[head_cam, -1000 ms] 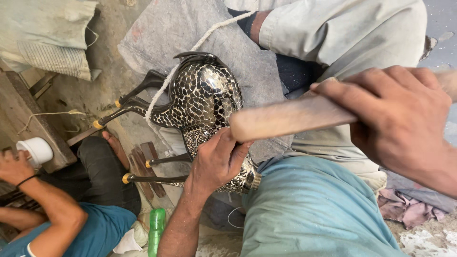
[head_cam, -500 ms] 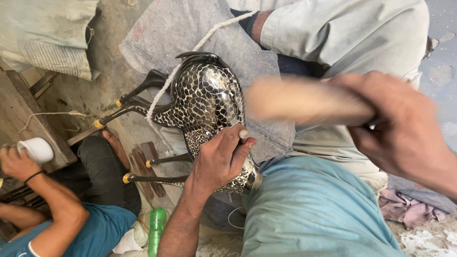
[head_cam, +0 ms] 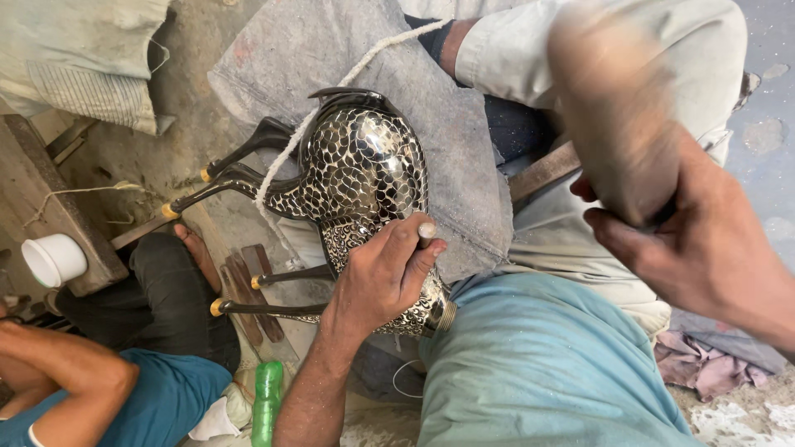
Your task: The person sits on the floor with a silver patterned metal camel figurine braced against a cloth cushion and works its surface with a small punch, striking the punch with a wooden mallet to chase and refine the embossed pattern, repositioning the punch across different spots on the figurine's body.
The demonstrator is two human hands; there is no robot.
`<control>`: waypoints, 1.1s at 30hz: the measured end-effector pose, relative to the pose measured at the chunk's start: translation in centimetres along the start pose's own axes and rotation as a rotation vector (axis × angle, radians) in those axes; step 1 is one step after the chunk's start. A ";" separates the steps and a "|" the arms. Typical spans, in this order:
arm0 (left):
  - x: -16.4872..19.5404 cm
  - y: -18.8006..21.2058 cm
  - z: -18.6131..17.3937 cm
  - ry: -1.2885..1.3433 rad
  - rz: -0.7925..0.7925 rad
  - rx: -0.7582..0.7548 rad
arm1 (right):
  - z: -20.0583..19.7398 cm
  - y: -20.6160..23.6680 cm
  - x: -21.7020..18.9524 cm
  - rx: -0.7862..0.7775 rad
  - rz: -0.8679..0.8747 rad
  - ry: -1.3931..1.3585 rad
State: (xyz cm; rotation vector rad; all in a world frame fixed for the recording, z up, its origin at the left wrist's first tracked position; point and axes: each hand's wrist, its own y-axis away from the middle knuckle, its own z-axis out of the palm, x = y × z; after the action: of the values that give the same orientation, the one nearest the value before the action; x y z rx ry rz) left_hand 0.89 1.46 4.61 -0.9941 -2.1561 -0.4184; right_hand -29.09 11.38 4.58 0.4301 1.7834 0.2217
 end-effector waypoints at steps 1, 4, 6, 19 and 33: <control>0.0 0.0 0.0 -0.007 0.002 0.000 | 0.0 0.1 0.0 0.067 -0.168 0.368; 0.0 0.0 0.0 0.002 0.007 -0.003 | 0.0 0.2 -0.1 0.138 -0.302 0.764; -0.1 0.0 0.0 0.000 0.009 0.008 | 0.1 0.2 -0.5 0.039 0.099 0.087; -0.5 0.5 0.1 0.066 -0.018 -0.026 | 0.1 0.9 -2.4 0.138 -0.117 0.565; 0.5 3.2 0.8 0.287 -0.065 0.547 | -0.7 2.5 0.6 0.243 -0.329 0.839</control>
State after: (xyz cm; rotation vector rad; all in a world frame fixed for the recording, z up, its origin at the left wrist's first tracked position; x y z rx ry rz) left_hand 2.72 4.30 4.41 -0.5216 -1.8906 0.0105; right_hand -29.45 13.91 5.16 0.2094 2.6882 -0.0696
